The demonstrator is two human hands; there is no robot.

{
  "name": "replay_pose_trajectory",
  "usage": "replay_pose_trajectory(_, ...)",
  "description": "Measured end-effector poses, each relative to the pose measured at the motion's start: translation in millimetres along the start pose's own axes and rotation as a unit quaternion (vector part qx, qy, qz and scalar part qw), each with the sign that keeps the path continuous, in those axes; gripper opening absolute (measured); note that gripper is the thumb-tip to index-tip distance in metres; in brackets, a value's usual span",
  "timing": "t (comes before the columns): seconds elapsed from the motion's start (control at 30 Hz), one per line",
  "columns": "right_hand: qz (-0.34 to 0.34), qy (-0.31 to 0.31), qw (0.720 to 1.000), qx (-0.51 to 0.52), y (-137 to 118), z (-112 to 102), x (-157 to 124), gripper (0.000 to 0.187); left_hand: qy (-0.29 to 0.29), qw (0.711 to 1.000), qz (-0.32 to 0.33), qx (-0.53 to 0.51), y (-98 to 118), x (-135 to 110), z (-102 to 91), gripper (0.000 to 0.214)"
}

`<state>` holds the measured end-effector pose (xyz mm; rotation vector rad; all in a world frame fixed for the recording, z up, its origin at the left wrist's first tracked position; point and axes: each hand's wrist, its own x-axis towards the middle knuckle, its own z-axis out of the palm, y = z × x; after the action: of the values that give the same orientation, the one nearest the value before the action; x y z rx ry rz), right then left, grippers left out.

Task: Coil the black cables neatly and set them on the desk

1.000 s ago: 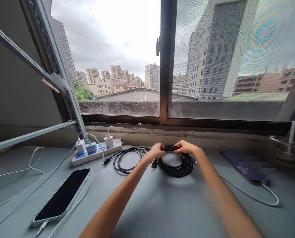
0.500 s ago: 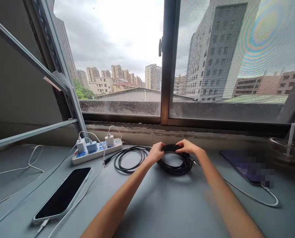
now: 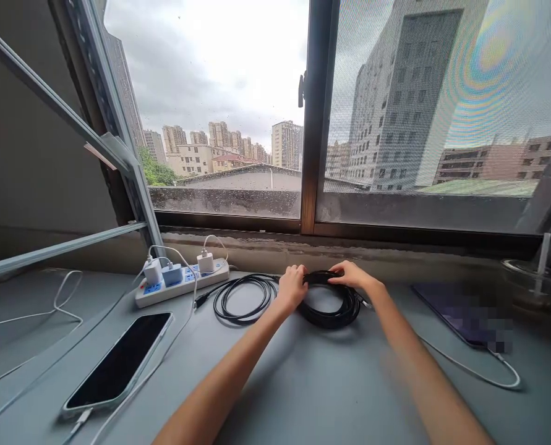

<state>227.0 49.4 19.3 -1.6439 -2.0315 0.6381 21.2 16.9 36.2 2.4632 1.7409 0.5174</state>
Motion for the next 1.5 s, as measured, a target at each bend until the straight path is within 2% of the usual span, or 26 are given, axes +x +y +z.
replay_pose_trajectory(0.17,0.027,0.017,0.999,-0.017,-5.8,-13.9,-6.1,0.027,-0.001,1.0,-0.012,0.017,1.1,-0.7,-3.9,0.025)
replay_pose_trajectory(0.27,0.033,0.035,0.999,-0.022,-13.1,-26.7,-12.7,0.027,0.01,0.999,-0.029,0.018,-0.2,1.1,-13.1,0.026)
replay_pose_trajectory(0.4,0.021,0.071,0.997,-0.022,-29.6,-45.8,-24.8,0.029,0.019,0.997,-0.079,0.017,-7.8,5.9,-39.4,0.03)
replay_pose_trajectory(0.53,-0.014,0.105,0.994,-0.017,-50.6,-63.8,-38.9,0.033,-0.009,0.99,-0.136,0.019,-20.7,9.6,-69.8,0.029)
replay_pose_trajectory(0.63,-0.045,0.122,0.991,-0.013,-65.9,-73.4,-49.0,0.033,-0.055,0.982,-0.178,0.027,-32.5,10.7,-83.4,0.028)
replay_pose_trajectory(0.73,-0.068,0.132,0.989,-0.012,-79.9,-79.0,-58.4,0.031,-0.141,0.967,-0.212,0.025,-44.5,11.1,-86.0,0.028)
replay_pose_trajectory(0.87,-0.084,0.141,0.986,-0.017,-96.1,-83.7,-70.1,0.027,-0.238,0.942,-0.235,0.023,-53.4,10.8,-77.9,0.029)
replay_pose_trajectory(1.0,-0.107,0.154,0.982,-0.021,-108.1,-87.0,-79.4,0.028,-0.289,0.925,-0.242,0.039,-51.8,10.5,-65.5,0.017)
replay_pose_trajectory(1.23,-0.128,0.171,0.976,-0.028,-118.9,-88.7,-87.3,0.027,-0.278,0.927,-0.244,0.054,-49.5,8.9,-54.1,0.011)
replay_pose_trajectory(1.37,-0.138,0.182,0.973,-0.028,-121.3,-91.7,-92.3,0.026,-0.237,0.941,-0.24,0.015,-46.9,5.4,-63.8,0.01)
replay_pose_trajectory(1.5,-0.152,0.2,0.968,-0.025,-122.0,-95.3,-97.5,0.029,-0.156,0.957,-0.242,-0.043,-50.2,8.2,-82.6,0.013)
